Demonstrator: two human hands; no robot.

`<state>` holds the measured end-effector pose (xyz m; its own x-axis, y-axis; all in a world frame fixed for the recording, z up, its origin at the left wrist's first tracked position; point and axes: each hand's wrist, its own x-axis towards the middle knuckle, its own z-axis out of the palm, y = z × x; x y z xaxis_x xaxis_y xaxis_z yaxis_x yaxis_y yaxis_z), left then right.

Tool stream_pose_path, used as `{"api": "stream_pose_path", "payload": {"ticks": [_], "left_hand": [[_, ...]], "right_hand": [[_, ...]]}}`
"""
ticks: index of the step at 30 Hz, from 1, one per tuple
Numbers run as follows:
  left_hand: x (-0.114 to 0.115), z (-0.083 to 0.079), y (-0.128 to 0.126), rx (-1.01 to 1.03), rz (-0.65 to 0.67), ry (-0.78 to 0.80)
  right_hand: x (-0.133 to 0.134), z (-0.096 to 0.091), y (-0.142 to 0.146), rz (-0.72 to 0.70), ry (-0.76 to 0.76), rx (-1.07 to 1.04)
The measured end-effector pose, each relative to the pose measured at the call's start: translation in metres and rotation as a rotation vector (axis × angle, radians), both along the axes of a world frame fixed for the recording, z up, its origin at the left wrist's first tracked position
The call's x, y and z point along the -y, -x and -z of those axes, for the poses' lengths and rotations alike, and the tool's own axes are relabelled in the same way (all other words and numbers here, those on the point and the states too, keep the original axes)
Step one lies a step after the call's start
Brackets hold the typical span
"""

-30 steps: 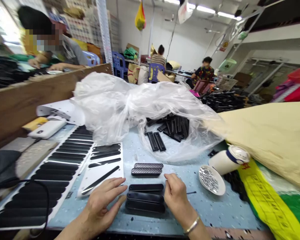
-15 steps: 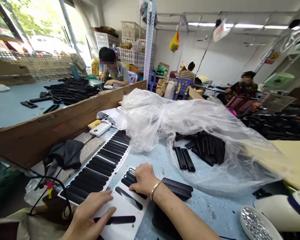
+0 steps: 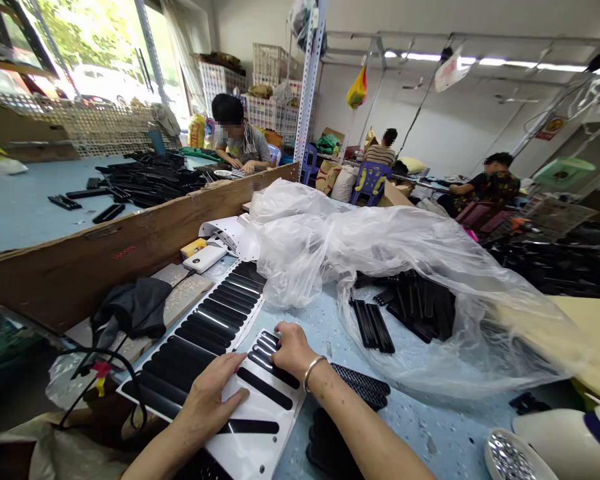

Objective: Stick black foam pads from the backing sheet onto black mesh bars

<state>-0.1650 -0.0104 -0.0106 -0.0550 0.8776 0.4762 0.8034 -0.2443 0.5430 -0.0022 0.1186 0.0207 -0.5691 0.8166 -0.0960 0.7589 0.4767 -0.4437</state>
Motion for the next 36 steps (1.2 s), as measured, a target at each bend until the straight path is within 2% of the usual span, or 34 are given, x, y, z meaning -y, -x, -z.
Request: {"api": "stream_pose_path", "payload": {"ticks": [3,9,15,18,21,24,26,30,32,34,36], "left_hand": [[0.001,0.004,0.002,0.007,0.0,-0.032],[0.001,0.007,0.003,0.007,0.01,-0.07],[0.003,0.007,0.001,0.067,0.0,-0.071],[0.001,-0.004,0.001,0.189,-0.043,0.064],[-0.009,-0.027,0.004,0.455,-0.089,0.233],[-0.028,-0.049,0.005,0.66,-0.014,0.284],[-0.04,-0.058,0.004,0.748,0.065,0.311],[-0.05,-0.067,-0.001,0.991,0.157,0.342],[-0.049,-0.069,-0.004,1.081,0.181,0.349],[-0.046,-0.071,-0.007,1.132,0.201,0.347],[-0.042,-0.073,-0.01,1.167,0.225,0.328]], "right_hand": [[-0.001,0.0,0.008,-0.006,0.033,-0.013],[-0.011,-0.009,0.027,0.001,-0.005,0.006],[-0.024,-0.004,0.037,0.011,0.055,0.049],[-0.026,-0.005,0.034,-0.027,0.111,0.005],[-0.025,-0.017,0.031,-0.064,0.144,-0.089],[-0.022,-0.037,0.027,-0.1,0.134,-0.198],[-0.018,-0.053,0.024,-0.098,0.076,-0.272],[-0.005,-0.075,0.008,0.027,-0.16,-0.419],[0.005,-0.076,-0.002,0.016,-0.29,-0.509],[0.017,-0.069,-0.008,-0.062,-0.395,-0.594],[0.027,-0.06,-0.011,-0.118,-0.407,-0.642]]}}
